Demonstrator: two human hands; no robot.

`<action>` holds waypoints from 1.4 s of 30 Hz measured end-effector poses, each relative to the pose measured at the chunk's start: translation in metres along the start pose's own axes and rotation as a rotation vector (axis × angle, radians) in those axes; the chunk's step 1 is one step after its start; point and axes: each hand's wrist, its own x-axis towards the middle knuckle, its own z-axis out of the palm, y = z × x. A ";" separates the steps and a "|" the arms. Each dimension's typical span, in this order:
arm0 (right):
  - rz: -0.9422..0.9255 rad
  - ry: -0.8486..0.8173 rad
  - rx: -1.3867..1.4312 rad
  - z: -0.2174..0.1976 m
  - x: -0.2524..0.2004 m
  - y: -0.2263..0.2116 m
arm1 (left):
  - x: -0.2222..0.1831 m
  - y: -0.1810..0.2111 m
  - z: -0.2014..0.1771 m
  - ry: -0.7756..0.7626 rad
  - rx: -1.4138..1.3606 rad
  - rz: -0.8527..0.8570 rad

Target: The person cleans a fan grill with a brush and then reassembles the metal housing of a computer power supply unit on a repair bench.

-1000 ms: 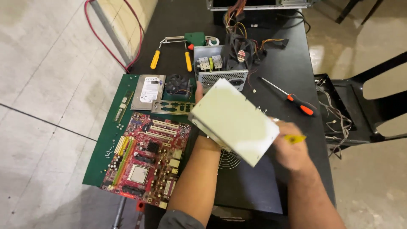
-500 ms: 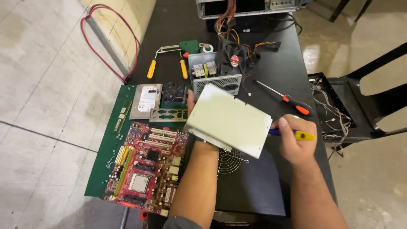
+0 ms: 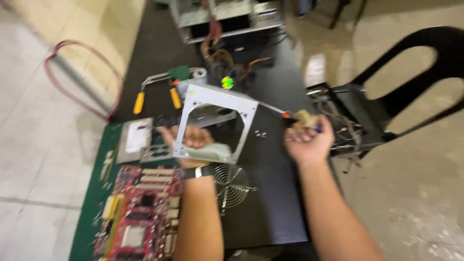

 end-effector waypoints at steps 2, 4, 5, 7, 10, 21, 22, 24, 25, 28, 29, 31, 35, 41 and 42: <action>0.030 -0.116 0.021 -0.011 0.009 0.006 | 0.007 0.019 -0.021 -0.126 0.079 -0.040; 0.062 -0.233 0.041 -0.019 0.018 0.014 | 0.012 0.029 -0.025 -0.256 0.159 -0.074; 0.082 -0.346 0.007 -0.024 0.022 0.019 | 0.011 0.029 -0.020 -0.275 0.248 0.006; 0.091 -0.461 -0.035 -0.026 0.020 0.026 | 0.013 0.029 -0.013 -0.296 0.325 0.085; 0.113 -0.524 -0.113 -0.017 0.007 0.034 | 0.000 0.016 0.023 -0.730 0.562 0.102; 0.347 -0.842 0.244 -0.032 0.006 0.028 | -0.082 -0.050 0.149 -0.940 1.274 0.352; 0.353 -0.846 0.244 -0.035 0.013 0.024 | -0.088 -0.053 0.139 -0.939 1.278 0.357; 0.460 -0.748 0.444 -0.045 0.025 0.017 | -0.103 -0.060 0.118 -0.392 1.007 0.218; 0.462 -0.742 0.444 -0.045 0.026 0.012 | -0.101 -0.056 0.121 -0.387 1.009 0.216; 0.403 -0.834 0.465 -0.041 0.032 0.004 | -0.095 -0.044 0.122 -0.298 0.658 0.065; 0.371 -0.827 0.495 -0.042 0.035 0.004 | -0.096 -0.041 0.115 -0.322 0.639 0.016; 0.342 -0.814 0.524 -0.048 0.038 0.004 | -0.105 -0.037 0.097 -0.339 0.621 -0.033; 0.302 -0.770 0.471 -0.048 0.039 0.009 | -0.134 -0.039 0.072 -0.162 0.865 -0.042; 0.220 -0.641 0.369 -0.052 0.043 0.003 | -0.159 -0.038 0.079 -0.153 1.124 -0.390; 0.175 -0.632 0.356 -0.054 0.043 0.001 | -0.162 -0.038 0.083 -0.190 1.095 -0.533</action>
